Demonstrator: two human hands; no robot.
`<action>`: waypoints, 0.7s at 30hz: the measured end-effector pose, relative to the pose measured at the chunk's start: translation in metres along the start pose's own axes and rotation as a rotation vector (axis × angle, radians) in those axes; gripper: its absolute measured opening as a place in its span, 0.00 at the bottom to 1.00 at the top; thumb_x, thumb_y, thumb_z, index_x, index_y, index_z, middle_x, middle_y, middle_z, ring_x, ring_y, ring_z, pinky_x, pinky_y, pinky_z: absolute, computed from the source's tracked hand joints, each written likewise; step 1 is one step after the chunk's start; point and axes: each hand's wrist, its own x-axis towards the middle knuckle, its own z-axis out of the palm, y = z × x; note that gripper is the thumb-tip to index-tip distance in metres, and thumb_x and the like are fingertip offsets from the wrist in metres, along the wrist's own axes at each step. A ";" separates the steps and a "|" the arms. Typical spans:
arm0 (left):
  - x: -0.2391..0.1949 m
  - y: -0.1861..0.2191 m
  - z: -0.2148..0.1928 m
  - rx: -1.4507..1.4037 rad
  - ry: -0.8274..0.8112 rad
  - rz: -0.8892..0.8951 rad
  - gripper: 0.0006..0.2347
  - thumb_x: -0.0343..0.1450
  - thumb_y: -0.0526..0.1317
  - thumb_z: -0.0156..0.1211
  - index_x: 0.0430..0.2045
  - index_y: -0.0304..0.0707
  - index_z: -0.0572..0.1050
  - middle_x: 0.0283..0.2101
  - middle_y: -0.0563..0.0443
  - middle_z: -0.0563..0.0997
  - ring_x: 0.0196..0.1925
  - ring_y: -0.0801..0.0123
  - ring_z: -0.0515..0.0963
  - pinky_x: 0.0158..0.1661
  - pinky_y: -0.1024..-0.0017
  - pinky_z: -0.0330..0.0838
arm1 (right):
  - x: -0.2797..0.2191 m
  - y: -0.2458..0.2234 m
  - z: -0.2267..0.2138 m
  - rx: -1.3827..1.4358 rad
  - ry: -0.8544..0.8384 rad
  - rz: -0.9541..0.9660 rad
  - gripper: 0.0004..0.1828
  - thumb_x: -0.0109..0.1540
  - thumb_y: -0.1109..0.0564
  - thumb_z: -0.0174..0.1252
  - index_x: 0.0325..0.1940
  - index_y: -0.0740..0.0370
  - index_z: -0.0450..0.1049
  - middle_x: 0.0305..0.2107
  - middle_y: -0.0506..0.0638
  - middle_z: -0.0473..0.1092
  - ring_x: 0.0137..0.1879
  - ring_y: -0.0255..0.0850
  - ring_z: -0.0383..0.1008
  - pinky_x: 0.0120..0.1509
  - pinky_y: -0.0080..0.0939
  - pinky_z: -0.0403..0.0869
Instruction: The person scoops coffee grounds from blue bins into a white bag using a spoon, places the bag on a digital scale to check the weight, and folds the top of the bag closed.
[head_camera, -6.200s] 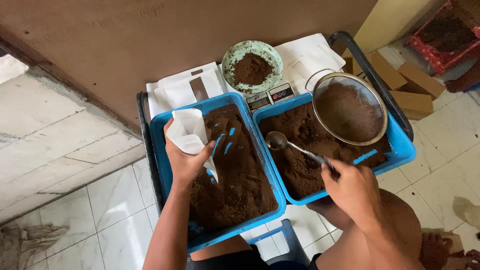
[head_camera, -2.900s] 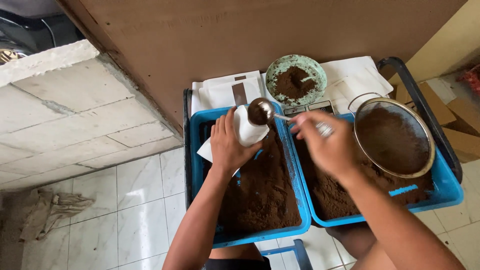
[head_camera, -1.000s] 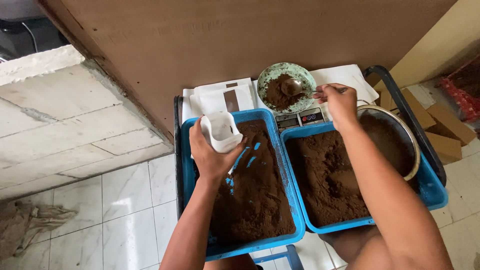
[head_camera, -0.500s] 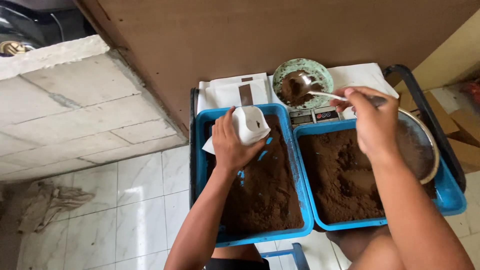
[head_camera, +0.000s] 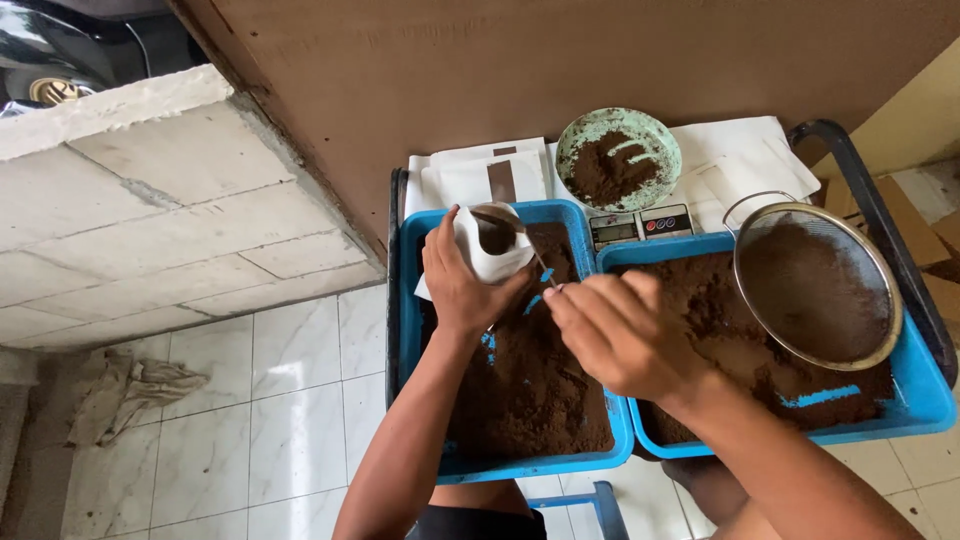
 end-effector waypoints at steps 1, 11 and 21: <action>-0.002 -0.001 0.001 0.001 0.000 0.000 0.46 0.51 0.51 0.84 0.62 0.26 0.65 0.48 0.35 0.75 0.46 0.45 0.78 0.47 0.54 0.74 | 0.002 -0.002 -0.001 0.001 0.001 0.000 0.06 0.65 0.61 0.58 0.44 0.57 0.80 0.32 0.49 0.75 0.37 0.38 0.73 0.50 0.42 0.63; -0.008 -0.010 0.001 -0.047 0.050 -0.042 0.48 0.51 0.49 0.85 0.63 0.24 0.63 0.54 0.31 0.74 0.53 0.42 0.77 0.54 0.50 0.73 | -0.007 0.001 0.001 0.132 0.097 0.091 0.09 0.64 0.64 0.56 0.45 0.61 0.80 0.34 0.50 0.76 0.40 0.40 0.76 0.53 0.43 0.63; -0.005 -0.012 -0.010 -0.127 0.027 -0.163 0.48 0.55 0.47 0.84 0.67 0.27 0.58 0.61 0.30 0.69 0.59 0.36 0.75 0.57 0.39 0.70 | -0.047 0.095 0.010 0.271 0.233 0.919 0.08 0.70 0.65 0.57 0.44 0.60 0.82 0.31 0.53 0.79 0.43 0.44 0.81 0.52 0.42 0.75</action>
